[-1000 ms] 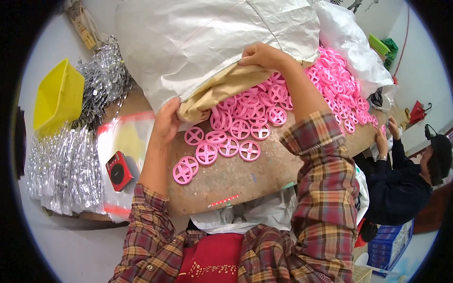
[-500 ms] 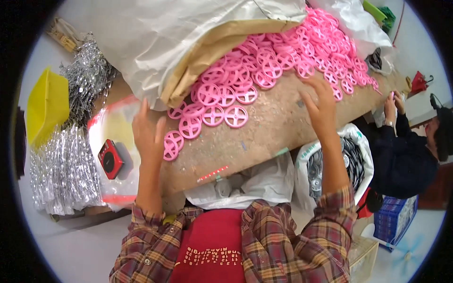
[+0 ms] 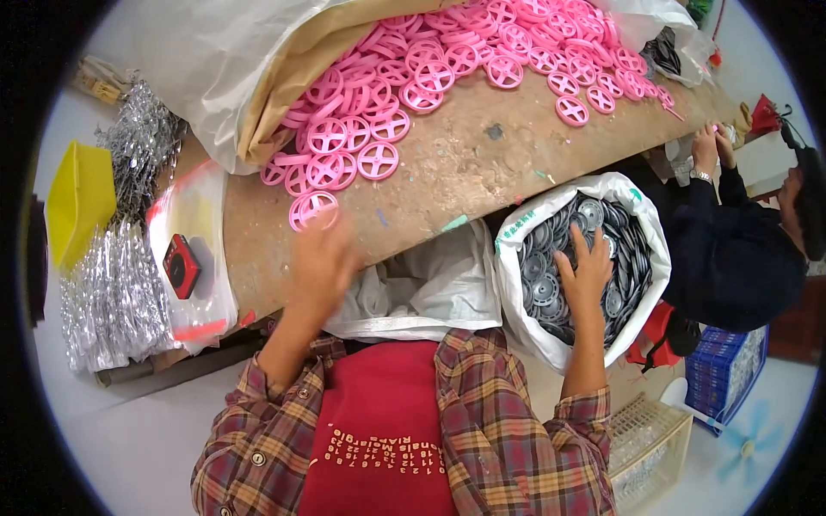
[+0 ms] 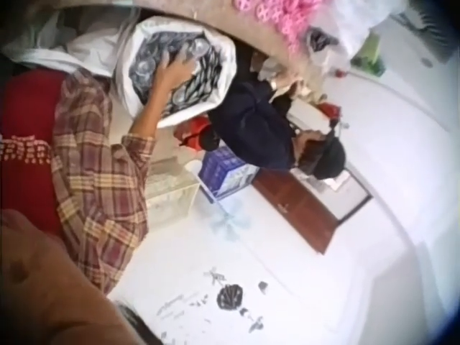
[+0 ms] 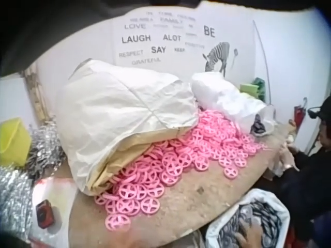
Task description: Assembling small pink plastic wheel-like parts with silver circular components at a workbench.
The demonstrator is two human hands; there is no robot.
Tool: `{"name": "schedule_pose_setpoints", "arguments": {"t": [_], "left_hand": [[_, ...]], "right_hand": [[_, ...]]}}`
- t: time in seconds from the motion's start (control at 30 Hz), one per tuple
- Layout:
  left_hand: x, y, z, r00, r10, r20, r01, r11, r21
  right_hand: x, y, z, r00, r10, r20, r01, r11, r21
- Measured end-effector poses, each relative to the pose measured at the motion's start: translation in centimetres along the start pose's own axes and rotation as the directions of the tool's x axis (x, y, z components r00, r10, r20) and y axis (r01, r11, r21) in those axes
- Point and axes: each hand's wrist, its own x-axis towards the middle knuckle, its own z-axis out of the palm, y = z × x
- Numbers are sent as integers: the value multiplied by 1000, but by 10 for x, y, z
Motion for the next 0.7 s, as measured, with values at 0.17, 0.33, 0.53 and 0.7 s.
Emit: {"name": "schedule_pose_setpoints", "arguments": {"t": [0.17,0.33,0.53,0.7], "left_hand": [[-66,8,79,615,213,759,47,951,-304],[-119,-45,141,691,-2,723,-72,995,71],[-98,-34,79,391,-258,883,-67,949,307],[-64,-5,-6,771,14,636,224,930,-292]], "right_hand": [[5,-102,-42,968,-223,114,122,816,565],[-10,-212,49,476,-538,695,364,841,401],[12,-148,199,975,147,170,-195,929,314],[-18,-136,19,844,-430,322,37,645,764]]}}
